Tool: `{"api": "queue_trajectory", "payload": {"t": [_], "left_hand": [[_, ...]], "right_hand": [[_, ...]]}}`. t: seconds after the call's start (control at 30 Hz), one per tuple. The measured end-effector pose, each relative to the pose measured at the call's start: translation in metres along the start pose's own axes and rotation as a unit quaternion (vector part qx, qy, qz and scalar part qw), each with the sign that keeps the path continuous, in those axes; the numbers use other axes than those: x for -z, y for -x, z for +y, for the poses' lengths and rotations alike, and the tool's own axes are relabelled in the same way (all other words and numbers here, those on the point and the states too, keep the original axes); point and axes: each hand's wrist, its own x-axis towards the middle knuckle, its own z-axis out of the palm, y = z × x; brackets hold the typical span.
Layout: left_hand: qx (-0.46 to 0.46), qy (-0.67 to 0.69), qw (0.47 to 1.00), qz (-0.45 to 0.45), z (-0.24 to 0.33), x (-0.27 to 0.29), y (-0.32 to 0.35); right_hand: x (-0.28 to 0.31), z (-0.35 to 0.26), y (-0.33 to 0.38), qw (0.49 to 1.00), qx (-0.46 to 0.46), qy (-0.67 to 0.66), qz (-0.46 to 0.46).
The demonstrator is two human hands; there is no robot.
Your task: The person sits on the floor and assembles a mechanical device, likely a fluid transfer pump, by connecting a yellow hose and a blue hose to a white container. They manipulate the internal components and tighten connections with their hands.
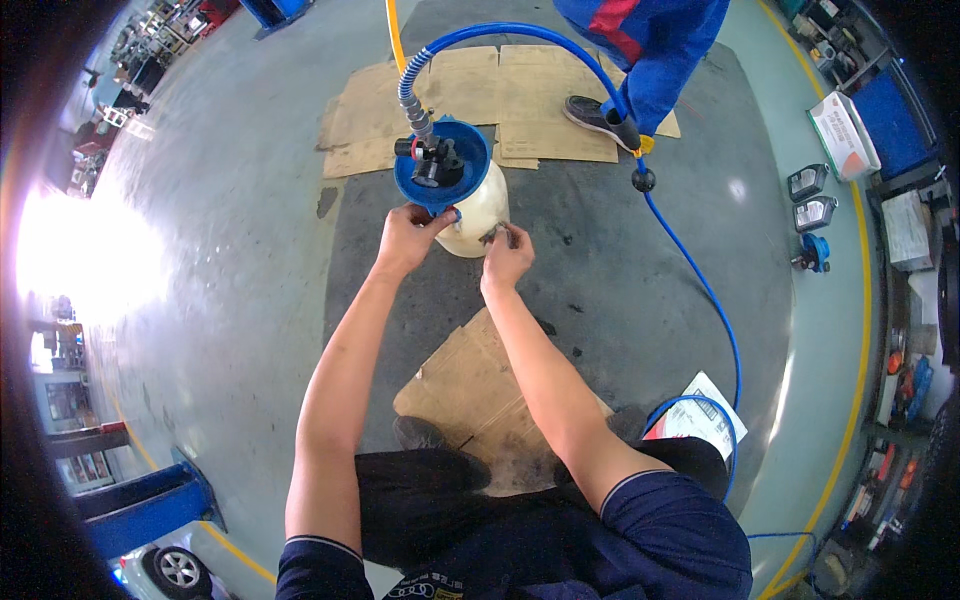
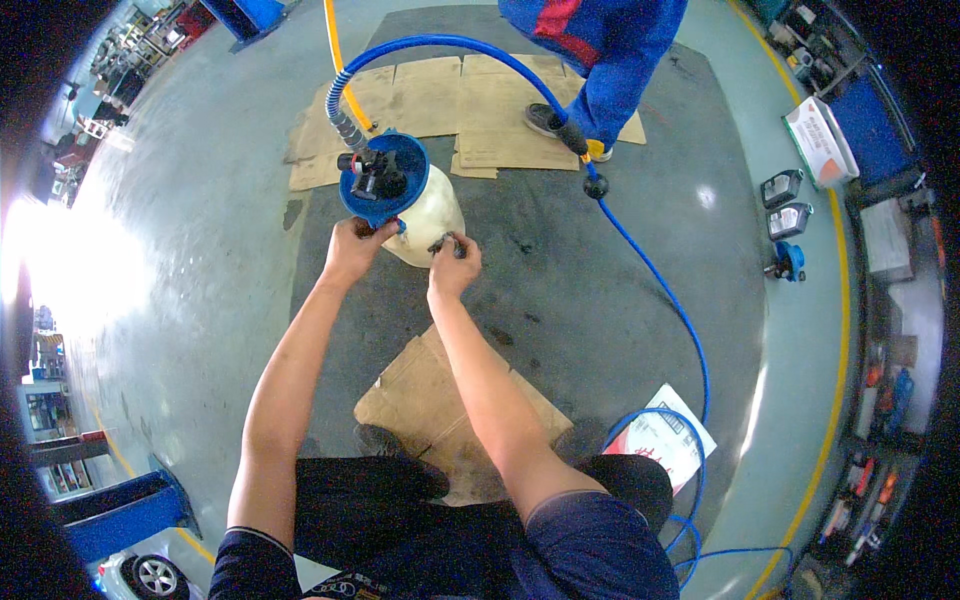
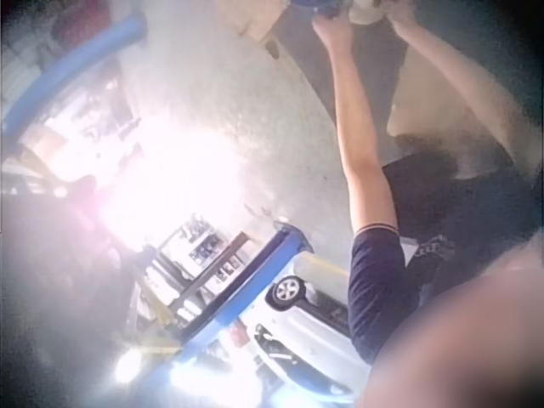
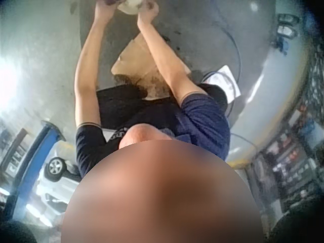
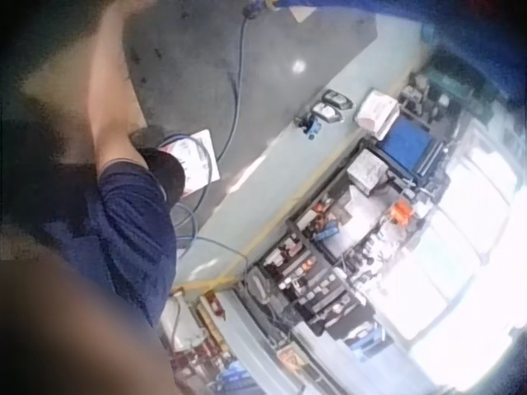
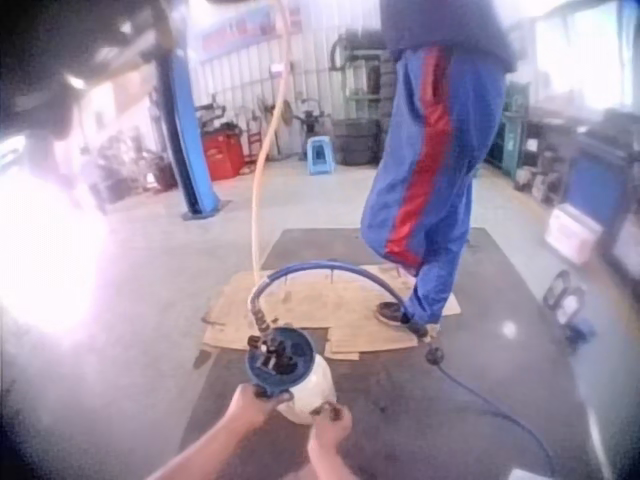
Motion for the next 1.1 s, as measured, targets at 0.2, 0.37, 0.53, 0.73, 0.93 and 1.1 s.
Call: {"api": "queue_trajectory", "payload": {"t": [0.2,0.37,0.53,0.73,0.93,1.1], "left_hand": [[0.004,0.028,1.0,0.0,-0.001,0.001,0.007],[0.011,0.032,0.999,-0.009,-0.001,0.003,0.007],[0.013,0.052,0.999,0.002,-0.008,0.004,0.013],[-0.009,0.043,0.999,-0.019,0.008,-0.001,-0.006],[0.002,0.079,0.997,0.002,-0.016,-0.001,0.008],[0.024,0.045,0.999,-0.013,0.005,0.004,0.008]], "right_hand": [[0.003,-0.015,0.0,0.993,-0.086,-0.082,-0.012],[-0.002,-0.065,0.023,0.983,0.168,0.034,-0.069],[-0.005,-0.067,0.026,0.989,0.142,0.034,-0.024],[0.002,0.026,-0.051,0.998,-0.061,-0.025,-0.012],[-0.003,-0.087,0.021,0.981,0.174,0.052,-0.069],[-0.006,-0.074,0.004,0.946,0.307,0.091,-0.057]]}}
